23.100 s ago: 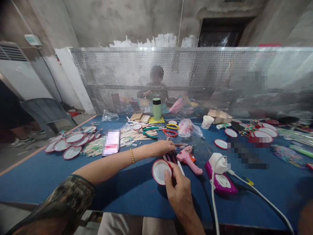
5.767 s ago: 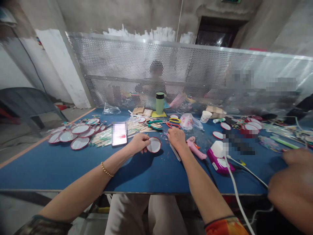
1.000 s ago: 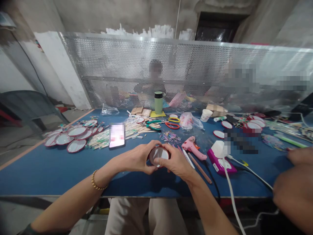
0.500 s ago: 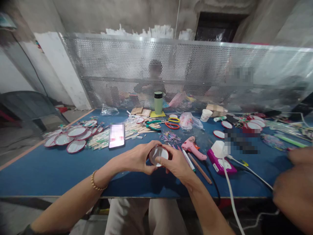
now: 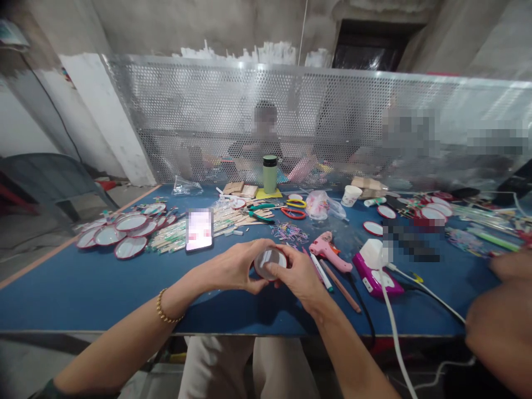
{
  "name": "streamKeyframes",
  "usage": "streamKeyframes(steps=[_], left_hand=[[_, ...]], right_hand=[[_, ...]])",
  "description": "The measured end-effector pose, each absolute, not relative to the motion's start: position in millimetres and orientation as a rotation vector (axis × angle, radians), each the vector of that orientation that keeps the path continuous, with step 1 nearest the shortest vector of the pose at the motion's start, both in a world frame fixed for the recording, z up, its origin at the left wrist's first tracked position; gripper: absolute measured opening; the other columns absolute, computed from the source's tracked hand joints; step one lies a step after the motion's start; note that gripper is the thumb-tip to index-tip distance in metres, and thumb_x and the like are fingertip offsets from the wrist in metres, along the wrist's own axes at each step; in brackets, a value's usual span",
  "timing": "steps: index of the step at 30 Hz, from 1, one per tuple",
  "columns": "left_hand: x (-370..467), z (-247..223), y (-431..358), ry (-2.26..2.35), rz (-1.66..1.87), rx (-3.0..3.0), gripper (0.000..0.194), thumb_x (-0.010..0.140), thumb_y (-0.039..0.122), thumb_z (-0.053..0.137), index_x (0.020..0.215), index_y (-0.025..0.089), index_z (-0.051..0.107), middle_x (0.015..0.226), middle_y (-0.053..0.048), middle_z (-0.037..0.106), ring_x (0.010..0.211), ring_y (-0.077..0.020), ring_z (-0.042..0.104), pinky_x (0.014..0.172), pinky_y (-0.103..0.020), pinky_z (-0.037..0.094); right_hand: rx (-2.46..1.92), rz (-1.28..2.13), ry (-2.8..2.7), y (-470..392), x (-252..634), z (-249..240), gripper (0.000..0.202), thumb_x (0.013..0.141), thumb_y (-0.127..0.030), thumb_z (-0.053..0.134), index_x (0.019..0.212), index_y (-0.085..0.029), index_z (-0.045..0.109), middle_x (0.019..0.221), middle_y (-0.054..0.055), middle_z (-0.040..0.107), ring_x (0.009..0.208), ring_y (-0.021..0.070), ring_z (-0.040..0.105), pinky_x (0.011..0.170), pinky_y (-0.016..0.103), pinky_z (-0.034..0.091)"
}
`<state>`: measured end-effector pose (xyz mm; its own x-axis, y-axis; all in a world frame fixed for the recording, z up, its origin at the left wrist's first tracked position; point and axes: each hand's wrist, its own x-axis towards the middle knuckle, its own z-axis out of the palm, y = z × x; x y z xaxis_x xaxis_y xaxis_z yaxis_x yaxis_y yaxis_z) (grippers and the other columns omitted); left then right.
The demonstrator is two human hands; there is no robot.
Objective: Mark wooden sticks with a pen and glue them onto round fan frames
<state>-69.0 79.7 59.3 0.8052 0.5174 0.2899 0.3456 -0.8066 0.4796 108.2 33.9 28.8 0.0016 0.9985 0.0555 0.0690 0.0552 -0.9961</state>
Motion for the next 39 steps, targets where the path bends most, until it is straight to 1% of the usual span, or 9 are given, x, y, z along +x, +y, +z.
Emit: streamKeyframes(steps=[3, 8, 13, 17, 20, 23, 28, 33, 39], left_hand=[[-68.3, 57.9, 80.3, 0.649, 0.602, 2.600, 0.050, 0.072, 0.027, 0.067, 0.119, 0.017, 0.050, 0.104, -0.010, 0.067, 0.089, -0.0242, 0.065, 0.073, -0.032, 0.050], [-66.3, 50.3, 85.6, 0.756, 0.743, 2.688, 0.057, 0.070, 0.025, 0.066, 0.123, 0.015, 0.047, 0.110, -0.013, 0.064, 0.093, -0.0278, 0.065, 0.074, -0.036, 0.053], [-62.1, 44.3, 88.3, 0.913, 0.770, 2.790, 0.063, 0.072, 0.029, 0.066, 0.128, 0.015, 0.042, 0.109, -0.015, 0.062, 0.094, -0.0314, 0.066, 0.075, -0.041, 0.054], [-58.3, 41.9, 87.7, 1.016, 0.803, 2.827, 0.066, 0.074, 0.028, 0.067, 0.132, 0.015, 0.038, 0.111, -0.016, 0.062, 0.098, -0.0336, 0.066, 0.081, -0.045, 0.054], [-56.7, 38.1, 89.1, 1.026, 0.886, 2.785, 0.067, 0.074, 0.028, 0.068, 0.133, 0.018, 0.037, 0.115, -0.015, 0.061, 0.103, -0.0328, 0.065, 0.084, -0.045, 0.054], [-56.7, 33.4, 91.5, 0.993, 0.980, 2.730, 0.067, 0.074, 0.025, 0.067, 0.133, 0.020, 0.034, 0.119, -0.014, 0.060, 0.107, -0.0303, 0.064, 0.084, -0.042, 0.055], [-58.1, 28.0, 93.0, 0.994, 1.218, 2.773, 0.064, 0.078, 0.024, 0.061, 0.134, 0.016, 0.032, 0.119, -0.017, 0.060, 0.107, -0.0305, 0.064, 0.085, -0.042, 0.055], [-58.9, 26.2, 93.0, 0.978, 1.326, 2.839, 0.064, 0.083, 0.028, 0.057, 0.139, 0.015, 0.028, 0.123, -0.019, 0.061, 0.110, -0.0306, 0.064, 0.089, -0.042, 0.054], [-55.1, 25.1, 88.6, 1.022, 1.383, 2.661, 0.069, 0.084, 0.027, 0.060, 0.142, 0.016, 0.025, 0.134, -0.020, 0.055, 0.122, -0.0312, 0.059, 0.103, -0.046, 0.047]], right_hand=[[-1.195, 1.155, -1.198, 33.3, 105.0, 28.8, 0.037, 0.064, -0.035, 0.081, 0.096, -0.018, 0.075, 0.072, -0.001, 0.071, 0.054, 0.0132, 0.057, 0.050, 0.025, 0.047], [-1.128, 1.223, -0.971, 32.1, 99.4, 26.1, 0.044, 0.060, -0.048, 0.085, 0.088, -0.016, 0.074, 0.079, 0.005, 0.074, 0.064, 0.0188, 0.065, 0.052, 0.029, 0.053], [-1.071, 1.172, -0.899, 32.2, 91.4, 23.2, 0.049, 0.060, -0.048, 0.086, 0.097, -0.017, 0.072, 0.088, 0.005, 0.075, 0.071, 0.0205, 0.066, 0.051, 0.029, 0.053], [-1.058, 1.070, -0.872, 38.1, 88.0, 20.0, 0.049, 0.064, -0.050, 0.082, 0.099, -0.018, 0.071, 0.093, 0.005, 0.075, 0.074, 0.0206, 0.066, 0.051, 0.027, 0.051], [-1.016, 1.013, -0.832, 44.7, 87.3, 16.3, 0.046, 0.065, -0.051, 0.082, 0.096, -0.019, 0.071, 0.096, 0.005, 0.076, 0.080, 0.0221, 0.067, 0.061, 0.031, 0.054], [-1.013, 0.978, -0.858, 48.8, 87.1, 14.1, 0.047, 0.067, -0.050, 0.081, 0.101, -0.020, 0.072, 0.103, 0.006, 0.076, 0.092, 0.0259, 0.069, 0.074, 0.036, 0.056], [-1.041, 0.943, -0.953, 46.4, 85.2, 17.2, 0.047, 0.070, -0.046, 0.079, 0.109, -0.021, 0.072, 0.114, 0.006, 0.074, 0.108, 0.0288, 0.067, 0.094, 0.042, 0.052], [-1.005, 1.038, -0.882, 37.2, 81.3, 23.2, 0.054, 0.066, -0.045, 0.082, 0.113, -0.020, 0.070, 0.108, 0.007, 0.075, 0.103, 0.0278, 0.067, 0.092, 0.043, 0.052], [-0.921, 1.159, -0.833, 27.3, 77.8, 30.6, 0.043, 0.069, -0.043, 0.080, 0.104, -0.020, 0.072, 0.101, 0.006, 0.075, 0.093, 0.0219, 0.067, 0.084, 0.034, 0.051]])
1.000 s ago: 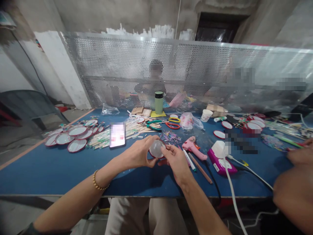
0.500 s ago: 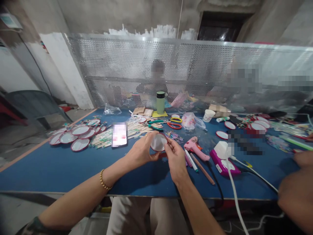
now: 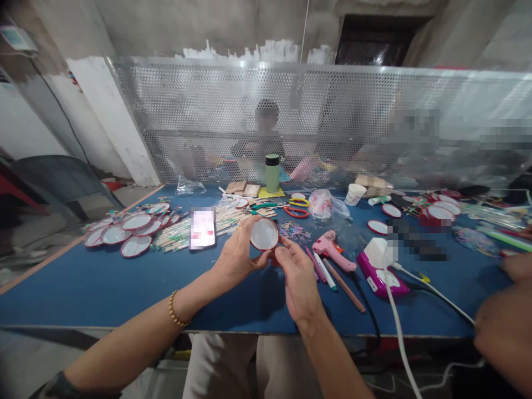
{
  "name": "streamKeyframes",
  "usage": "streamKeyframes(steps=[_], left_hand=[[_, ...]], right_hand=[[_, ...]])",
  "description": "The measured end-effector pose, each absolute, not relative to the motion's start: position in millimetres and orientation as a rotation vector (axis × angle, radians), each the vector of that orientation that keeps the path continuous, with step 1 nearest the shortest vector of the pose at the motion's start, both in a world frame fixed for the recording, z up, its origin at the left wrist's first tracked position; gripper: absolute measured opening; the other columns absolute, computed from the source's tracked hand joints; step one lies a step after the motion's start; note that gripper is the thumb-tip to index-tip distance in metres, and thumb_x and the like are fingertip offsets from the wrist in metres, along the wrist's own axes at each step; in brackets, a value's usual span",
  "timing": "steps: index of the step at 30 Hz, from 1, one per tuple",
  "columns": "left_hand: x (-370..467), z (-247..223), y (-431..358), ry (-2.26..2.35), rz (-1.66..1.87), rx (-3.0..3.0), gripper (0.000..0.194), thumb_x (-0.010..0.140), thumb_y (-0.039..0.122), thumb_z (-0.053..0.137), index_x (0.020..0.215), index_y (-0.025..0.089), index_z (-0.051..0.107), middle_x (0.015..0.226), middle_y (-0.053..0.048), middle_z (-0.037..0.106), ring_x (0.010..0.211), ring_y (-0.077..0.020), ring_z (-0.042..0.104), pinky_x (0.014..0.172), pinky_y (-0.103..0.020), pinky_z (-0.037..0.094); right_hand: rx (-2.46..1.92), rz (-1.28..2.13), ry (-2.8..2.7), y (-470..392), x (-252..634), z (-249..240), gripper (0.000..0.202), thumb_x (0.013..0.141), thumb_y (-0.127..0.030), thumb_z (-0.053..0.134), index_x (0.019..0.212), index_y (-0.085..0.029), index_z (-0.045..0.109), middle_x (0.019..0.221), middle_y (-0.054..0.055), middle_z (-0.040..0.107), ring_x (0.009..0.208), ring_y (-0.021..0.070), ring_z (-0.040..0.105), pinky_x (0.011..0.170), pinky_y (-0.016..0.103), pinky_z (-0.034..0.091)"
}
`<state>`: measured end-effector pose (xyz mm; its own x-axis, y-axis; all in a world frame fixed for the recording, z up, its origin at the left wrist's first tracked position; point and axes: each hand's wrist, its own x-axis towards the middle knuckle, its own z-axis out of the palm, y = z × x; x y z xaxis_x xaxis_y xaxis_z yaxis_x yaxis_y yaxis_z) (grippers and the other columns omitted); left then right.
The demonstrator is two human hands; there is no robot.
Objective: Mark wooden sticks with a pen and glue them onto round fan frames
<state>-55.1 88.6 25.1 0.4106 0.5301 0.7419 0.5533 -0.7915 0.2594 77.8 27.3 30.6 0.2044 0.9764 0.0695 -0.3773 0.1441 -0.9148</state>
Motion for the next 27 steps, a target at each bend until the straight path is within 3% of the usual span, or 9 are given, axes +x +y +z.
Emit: streamKeyframes(steps=[9, 11, 13, 15, 17, 23, 27], left_hand=[[-57.3, 39.4, 82.9, -0.900, -1.575, -3.256, 0.066, 0.085, 0.030, 0.064, 0.142, 0.018, 0.032, 0.143, -0.017, 0.049, 0.130, -0.0267, 0.051, 0.106, -0.042, 0.045], [-59.7, 45.0, 85.3, -1.082, -1.771, -3.295, 0.056, 0.088, 0.034, 0.058, 0.138, 0.018, 0.039, 0.131, -0.015, 0.058, 0.118, -0.0244, 0.059, 0.095, -0.038, 0.051], [-61.5, 49.0, 88.7, -1.345, -1.879, -3.274, 0.035, 0.090, 0.034, 0.049, 0.120, 0.015, 0.053, 0.100, -0.009, 0.069, 0.088, -0.0193, 0.067, 0.075, -0.031, 0.055], [-62.1, 50.6, 91.9, -1.566, -1.775, -3.325, 0.017, 0.086, 0.029, 0.048, 0.091, 0.016, 0.057, 0.069, -0.001, 0.064, 0.057, -0.0133, 0.061, 0.055, -0.024, 0.048], [-61.6, 49.8, 93.9, -1.687, -1.633, -3.401, 0.009, 0.081, 0.026, 0.049, 0.075, 0.018, 0.050, 0.056, 0.004, 0.058, 0.040, -0.0090, 0.051, 0.043, -0.020, 0.040], [-58.0, 45.5, 91.9, -1.873, -1.740, -3.276, 0.014, 0.082, 0.031, 0.048, 0.072, 0.021, 0.045, 0.051, 0.004, 0.059, 0.034, -0.0104, 0.052, 0.034, -0.018, 0.036], [-57.2, 45.0, 90.0, -1.872, -1.833, -3.205, 0.016, 0.083, 0.030, 0.049, 0.070, 0.021, 0.045, 0.046, 0.006, 0.055, 0.032, -0.0097, 0.050, 0.033, -0.017, 0.036]], right_hand=[[-0.919, 1.119, -0.669, 36.3, 77.2, 25.5, 0.037, 0.055, -0.039, 0.089, 0.081, -0.020, 0.071, 0.074, -0.001, 0.070, 0.067, 0.0144, 0.059, 0.063, 0.027, 0.048], [-0.954, 1.033, -0.696, 37.7, 79.3, 22.6, 0.036, 0.057, -0.040, 0.087, 0.082, -0.019, 0.071, 0.072, -0.002, 0.069, 0.063, 0.0135, 0.057, 0.062, 0.027, 0.047], [-1.010, 0.934, -0.752, 38.9, 80.9, 19.6, 0.034, 0.061, -0.040, 0.084, 0.083, -0.019, 0.070, 0.068, -0.002, 0.068, 0.059, 0.0131, 0.055, 0.060, 0.027, 0.045], [-1.067, 0.868, -0.824, 39.6, 81.1, 17.0, 0.031, 0.064, -0.041, 0.082, 0.083, -0.019, 0.069, 0.066, -0.001, 0.068, 0.058, 0.0143, 0.056, 0.059, 0.028, 0.046], [-1.108, 0.839, -0.882, 39.2, 79.8, 15.7, 0.031, 0.066, -0.042, 0.081, 0.084, -0.020, 0.069, 0.067, 0.000, 0.069, 0.059, 0.0159, 0.059, 0.060, 0.030, 0.049], [-1.033, 0.915, -0.840, 30.8, 71.4, 16.8, 0.042, 0.071, -0.045, 0.078, 0.103, -0.020, 0.064, 0.087, 0.005, 0.073, 0.071, 0.0195, 0.067, 0.066, 0.035, 0.056], [-0.948, 0.980, -0.753, 25.8, 67.4, 15.0, 0.046, 0.071, -0.037, 0.078, 0.109, -0.022, 0.058, 0.095, 0.004, 0.069, 0.074, 0.0201, 0.069, 0.067, 0.037, 0.058]])
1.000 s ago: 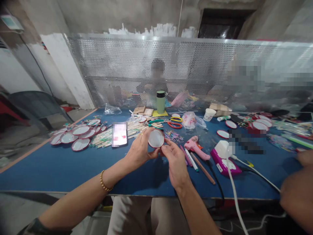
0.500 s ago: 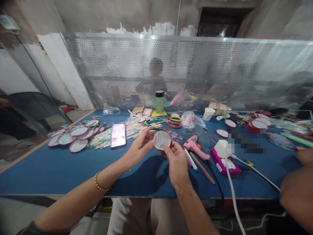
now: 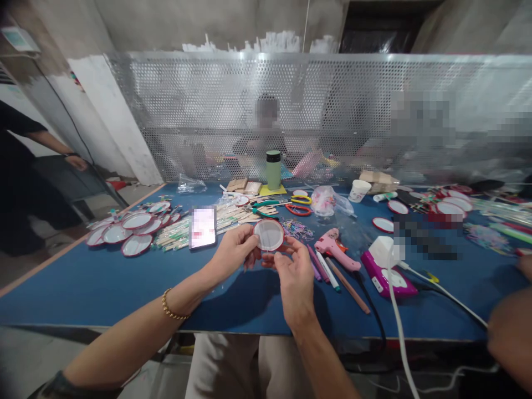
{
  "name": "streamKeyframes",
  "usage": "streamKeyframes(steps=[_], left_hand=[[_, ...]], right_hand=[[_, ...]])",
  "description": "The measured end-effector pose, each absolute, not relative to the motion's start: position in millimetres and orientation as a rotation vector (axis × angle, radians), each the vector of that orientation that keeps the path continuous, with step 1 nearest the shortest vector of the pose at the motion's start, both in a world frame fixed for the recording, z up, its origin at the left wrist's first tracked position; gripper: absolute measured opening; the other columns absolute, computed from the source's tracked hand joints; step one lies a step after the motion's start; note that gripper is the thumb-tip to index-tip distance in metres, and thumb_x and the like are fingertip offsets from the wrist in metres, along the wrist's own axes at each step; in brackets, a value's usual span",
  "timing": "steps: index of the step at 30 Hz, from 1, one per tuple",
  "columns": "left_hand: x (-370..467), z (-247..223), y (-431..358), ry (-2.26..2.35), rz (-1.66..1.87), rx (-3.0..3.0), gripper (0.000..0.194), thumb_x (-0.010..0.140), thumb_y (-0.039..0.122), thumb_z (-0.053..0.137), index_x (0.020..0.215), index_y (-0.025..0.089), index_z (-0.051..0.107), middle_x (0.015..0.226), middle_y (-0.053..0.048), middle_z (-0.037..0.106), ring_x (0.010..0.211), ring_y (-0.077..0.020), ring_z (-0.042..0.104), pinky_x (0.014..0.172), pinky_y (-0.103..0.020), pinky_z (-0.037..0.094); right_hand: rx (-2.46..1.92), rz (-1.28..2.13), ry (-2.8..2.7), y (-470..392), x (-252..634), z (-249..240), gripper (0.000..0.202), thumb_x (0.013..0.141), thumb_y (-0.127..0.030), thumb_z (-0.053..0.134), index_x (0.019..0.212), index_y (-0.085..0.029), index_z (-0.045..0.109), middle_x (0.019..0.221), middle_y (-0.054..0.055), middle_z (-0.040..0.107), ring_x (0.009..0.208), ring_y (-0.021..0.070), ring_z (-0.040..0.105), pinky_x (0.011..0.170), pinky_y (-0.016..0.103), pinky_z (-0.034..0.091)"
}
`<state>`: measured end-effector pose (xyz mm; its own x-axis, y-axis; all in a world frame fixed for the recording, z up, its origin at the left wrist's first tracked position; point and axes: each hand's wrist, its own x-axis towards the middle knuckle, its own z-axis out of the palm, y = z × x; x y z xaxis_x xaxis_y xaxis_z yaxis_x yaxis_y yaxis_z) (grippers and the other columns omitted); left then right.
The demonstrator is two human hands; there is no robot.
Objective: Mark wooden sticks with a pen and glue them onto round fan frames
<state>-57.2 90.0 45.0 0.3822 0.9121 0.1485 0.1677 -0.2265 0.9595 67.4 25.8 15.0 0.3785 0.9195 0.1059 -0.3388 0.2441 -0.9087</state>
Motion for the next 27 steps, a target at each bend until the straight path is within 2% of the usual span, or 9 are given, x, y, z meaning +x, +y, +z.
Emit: streamKeyframes(steps=[4, 8, 15, 22, 27], left_hand=[[-57.8, 44.4, 89.9, 0.969, 0.954, 1.697, 0.018, 0.083, 0.030, 0.049, 0.069, 0.021, 0.044, 0.045, 0.007, 0.053, 0.032, -0.0089, 0.048, 0.032, -0.016, 0.033], [-58.8, 45.2, 90.0, 0.969, 0.965, 1.727, 0.019, 0.083, 0.029, 0.048, 0.067, 0.021, 0.043, 0.043, 0.008, 0.050, 0.031, -0.0078, 0.045, 0.034, -0.016, 0.033], [-60.1, 46.9, 90.4, 0.964, 0.964, 1.767, 0.019, 0.083, 0.029, 0.048, 0.066, 0.021, 0.043, 0.043, 0.009, 0.048, 0.032, -0.0072, 0.044, 0.037, -0.017, 0.032], [-59.3, 48.0, 88.2, 0.978, 0.954, 1.751, 0.018, 0.084, 0.028, 0.047, 0.068, 0.021, 0.045, 0.044, 0.008, 0.052, 0.031, -0.0065, 0.043, 0.037, -0.016, 0.032], [-59.5, 48.2, 87.1, 0.978, 0.940, 1.737, 0.017, 0.083, 0.028, 0.047, 0.067, 0.021, 0.044, 0.046, 0.007, 0.053, 0.031, -0.0070, 0.044, 0.035, -0.017, 0.032]], right_hand=[[-0.940, 1.015, -0.739, 26.3, 66.7, 11.8, 0.046, 0.071, -0.031, 0.077, 0.110, -0.021, 0.056, 0.094, 0.004, 0.069, 0.077, 0.0216, 0.070, 0.069, 0.039, 0.059], [-0.934, 1.049, -0.756, 28.7, 67.3, 11.3, 0.045, 0.071, -0.030, 0.075, 0.111, -0.020, 0.056, 0.097, 0.006, 0.071, 0.077, 0.0215, 0.070, 0.070, 0.039, 0.059], [-0.956, 1.044, -0.754, 30.2, 71.0, 13.1, 0.045, 0.069, -0.030, 0.077, 0.108, -0.021, 0.058, 0.092, 0.004, 0.071, 0.075, 0.0216, 0.070, 0.067, 0.038, 0.059], [-0.927, 1.072, -0.730, 29.7, 72.0, 14.6, 0.046, 0.068, -0.028, 0.078, 0.108, -0.020, 0.057, 0.098, 0.006, 0.071, 0.079, 0.0215, 0.070, 0.067, 0.037, 0.060], [-0.916, 1.143, -0.683, 29.0, 73.1, 17.6, 0.039, 0.065, -0.027, 0.078, 0.100, -0.020, 0.062, 0.100, 0.005, 0.070, 0.082, 0.0211, 0.069, 0.061, 0.034, 0.060]])
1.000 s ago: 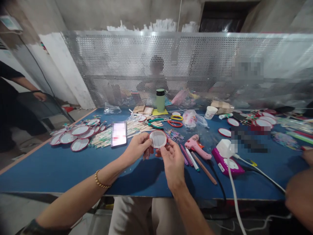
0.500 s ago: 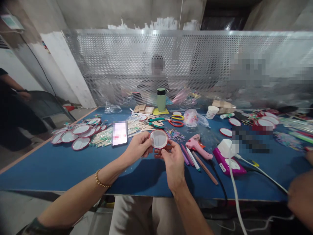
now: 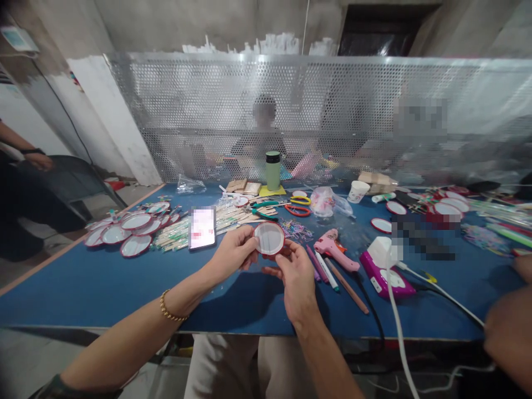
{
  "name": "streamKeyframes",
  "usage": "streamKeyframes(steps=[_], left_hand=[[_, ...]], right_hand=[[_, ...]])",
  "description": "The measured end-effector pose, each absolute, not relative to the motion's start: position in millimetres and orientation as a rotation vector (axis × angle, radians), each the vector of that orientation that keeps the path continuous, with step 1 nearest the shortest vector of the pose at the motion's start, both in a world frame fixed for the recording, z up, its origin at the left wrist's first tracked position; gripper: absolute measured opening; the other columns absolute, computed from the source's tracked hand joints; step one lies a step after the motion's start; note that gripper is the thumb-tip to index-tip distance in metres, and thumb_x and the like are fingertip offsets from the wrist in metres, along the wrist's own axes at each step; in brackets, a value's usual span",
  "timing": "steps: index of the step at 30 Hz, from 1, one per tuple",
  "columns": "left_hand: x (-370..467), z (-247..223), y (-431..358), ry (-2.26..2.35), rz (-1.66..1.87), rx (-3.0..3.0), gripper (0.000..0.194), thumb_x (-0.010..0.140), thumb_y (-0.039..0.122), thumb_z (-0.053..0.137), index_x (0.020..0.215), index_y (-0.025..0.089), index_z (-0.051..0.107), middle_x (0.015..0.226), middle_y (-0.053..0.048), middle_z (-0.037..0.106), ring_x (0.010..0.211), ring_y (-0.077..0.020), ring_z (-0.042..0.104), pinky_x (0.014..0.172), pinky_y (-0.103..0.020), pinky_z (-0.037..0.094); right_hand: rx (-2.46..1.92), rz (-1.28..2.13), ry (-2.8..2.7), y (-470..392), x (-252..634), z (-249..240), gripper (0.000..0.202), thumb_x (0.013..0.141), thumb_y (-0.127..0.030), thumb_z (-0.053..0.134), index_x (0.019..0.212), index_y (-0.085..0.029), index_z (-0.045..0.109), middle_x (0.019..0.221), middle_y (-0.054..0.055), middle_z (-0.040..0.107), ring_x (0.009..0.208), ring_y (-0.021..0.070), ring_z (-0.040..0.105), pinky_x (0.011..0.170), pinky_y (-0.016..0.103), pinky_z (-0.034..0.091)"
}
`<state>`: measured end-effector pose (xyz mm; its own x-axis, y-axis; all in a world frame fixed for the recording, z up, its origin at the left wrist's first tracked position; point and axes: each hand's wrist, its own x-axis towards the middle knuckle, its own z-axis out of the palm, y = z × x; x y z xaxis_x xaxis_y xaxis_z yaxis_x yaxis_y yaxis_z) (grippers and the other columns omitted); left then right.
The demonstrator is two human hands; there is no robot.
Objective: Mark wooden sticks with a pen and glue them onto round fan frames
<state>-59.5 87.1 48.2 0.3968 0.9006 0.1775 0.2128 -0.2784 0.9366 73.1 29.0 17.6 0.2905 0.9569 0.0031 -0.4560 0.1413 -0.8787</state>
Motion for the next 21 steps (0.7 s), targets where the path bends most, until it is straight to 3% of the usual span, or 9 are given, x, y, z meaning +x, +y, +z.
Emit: streamKeyframes(steps=[6, 12, 17, 21], left_hand=[[-59.8, 49.7, 86.5, 0.960, 0.924, 1.717, 0.016, 0.082, 0.027, 0.048, 0.067, 0.020, 0.045, 0.045, 0.007, 0.052, 0.031, -0.0062, 0.042, 0.035, -0.016, 0.031], [-60.4, 51.9, 85.9, 0.931, 0.930, 1.684, 0.015, 0.081, 0.028, 0.048, 0.069, 0.020, 0.045, 0.046, 0.007, 0.052, 0.030, -0.0054, 0.041, 0.034, -0.016, 0.030], [-62.2, 55.1, 88.0, 0.883, 0.923, 1.660, 0.015, 0.079, 0.021, 0.046, 0.064, 0.020, 0.044, 0.043, 0.008, 0.048, 0.030, -0.0048, 0.039, 0.035, -0.016, 0.028], [-63.5, 56.6, 95.5, 0.933, 0.994, 1.543, 0.014, 0.080, 0.014, 0.044, 0.066, 0.019, 0.046, 0.042, 0.009, 0.046, 0.031, -0.0045, 0.038, 0.035, -0.014, 0.028]], right_hand=[[-0.895, 1.226, -0.600, 28.9, 76.6, 23.3, 0.033, 0.058, -0.024, 0.079, 0.090, -0.020, 0.069, 0.095, 0.003, 0.071, 0.086, 0.0191, 0.065, 0.061, 0.028, 0.059], [-0.963, 1.178, -0.540, 30.1, 83.5, 23.4, 0.030, 0.051, -0.020, 0.076, 0.080, -0.018, 0.070, 0.081, 0.000, 0.066, 0.062, 0.0111, 0.056, 0.044, 0.020, 0.048], [-1.013, 0.648, -0.762, 29.2, 102.9, 42.0, 0.032, 0.063, -0.025, 0.075, 0.093, -0.018, 0.067, 0.090, 0.000, 0.067, 0.057, 0.0085, 0.055, 0.052, 0.024, 0.049], [-1.209, 0.257, -1.124, 47.7, 130.5, 70.6, 0.020, 0.080, -0.034, 0.064, 0.092, -0.019, 0.068, 0.085, 0.004, 0.071, 0.068, 0.0161, 0.064, 0.063, 0.031, 0.053]])
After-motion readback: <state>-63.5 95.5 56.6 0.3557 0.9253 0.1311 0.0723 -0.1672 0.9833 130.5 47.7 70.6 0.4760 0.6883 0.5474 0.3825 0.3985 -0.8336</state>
